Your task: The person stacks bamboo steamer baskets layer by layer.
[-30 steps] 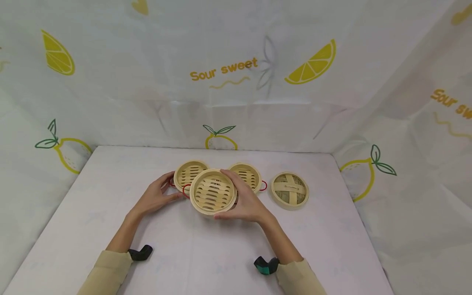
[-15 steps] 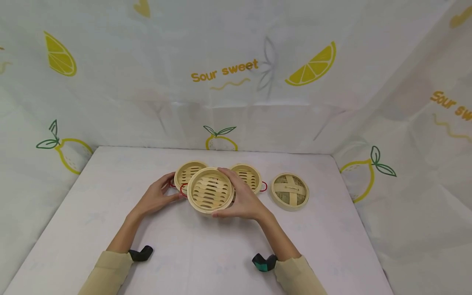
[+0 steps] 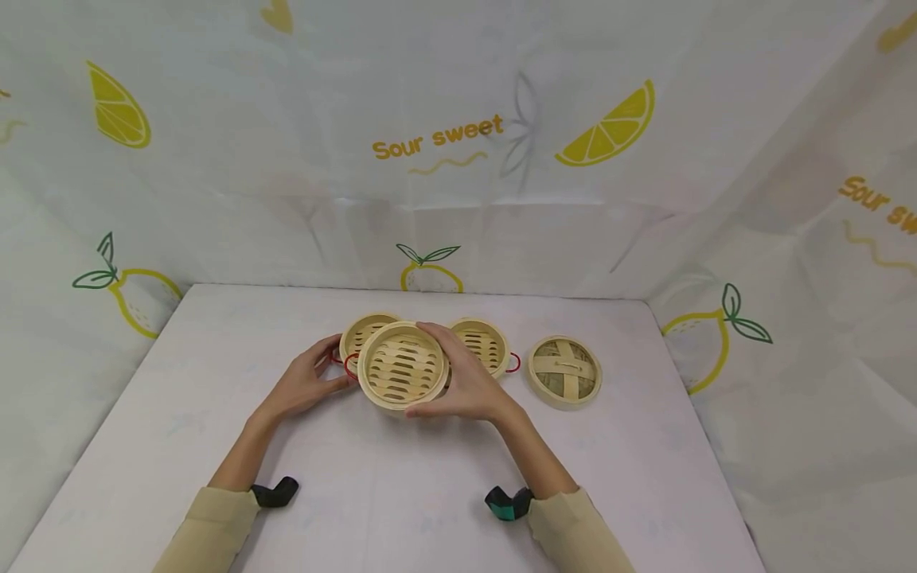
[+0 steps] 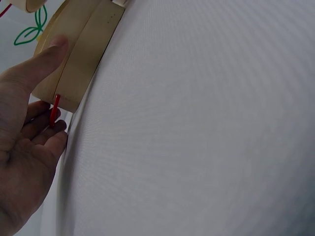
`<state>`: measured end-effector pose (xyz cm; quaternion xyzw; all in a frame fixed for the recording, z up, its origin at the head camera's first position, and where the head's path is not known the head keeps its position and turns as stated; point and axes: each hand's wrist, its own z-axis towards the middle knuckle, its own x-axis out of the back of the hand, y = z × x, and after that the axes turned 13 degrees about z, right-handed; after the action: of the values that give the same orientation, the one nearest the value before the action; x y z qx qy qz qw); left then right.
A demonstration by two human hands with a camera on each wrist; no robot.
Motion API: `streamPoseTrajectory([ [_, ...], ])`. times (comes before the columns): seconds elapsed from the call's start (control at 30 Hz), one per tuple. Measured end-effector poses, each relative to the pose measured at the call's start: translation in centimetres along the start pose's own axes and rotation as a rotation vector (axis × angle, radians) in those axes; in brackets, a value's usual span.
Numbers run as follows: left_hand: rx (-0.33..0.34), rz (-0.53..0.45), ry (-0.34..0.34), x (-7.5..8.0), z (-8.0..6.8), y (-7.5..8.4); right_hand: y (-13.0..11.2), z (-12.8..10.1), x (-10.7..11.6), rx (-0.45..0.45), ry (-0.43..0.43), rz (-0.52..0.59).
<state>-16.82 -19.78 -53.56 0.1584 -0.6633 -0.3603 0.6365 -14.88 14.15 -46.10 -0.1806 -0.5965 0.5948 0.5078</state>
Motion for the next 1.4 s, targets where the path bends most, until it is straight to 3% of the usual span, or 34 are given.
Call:
streamPoseTrajectory([
  [1.4,-0.023,-0.035,0.004,0.0,0.1,-0.2,1.9,2.9,-0.9,-0.002,-0.046,0.021],
])
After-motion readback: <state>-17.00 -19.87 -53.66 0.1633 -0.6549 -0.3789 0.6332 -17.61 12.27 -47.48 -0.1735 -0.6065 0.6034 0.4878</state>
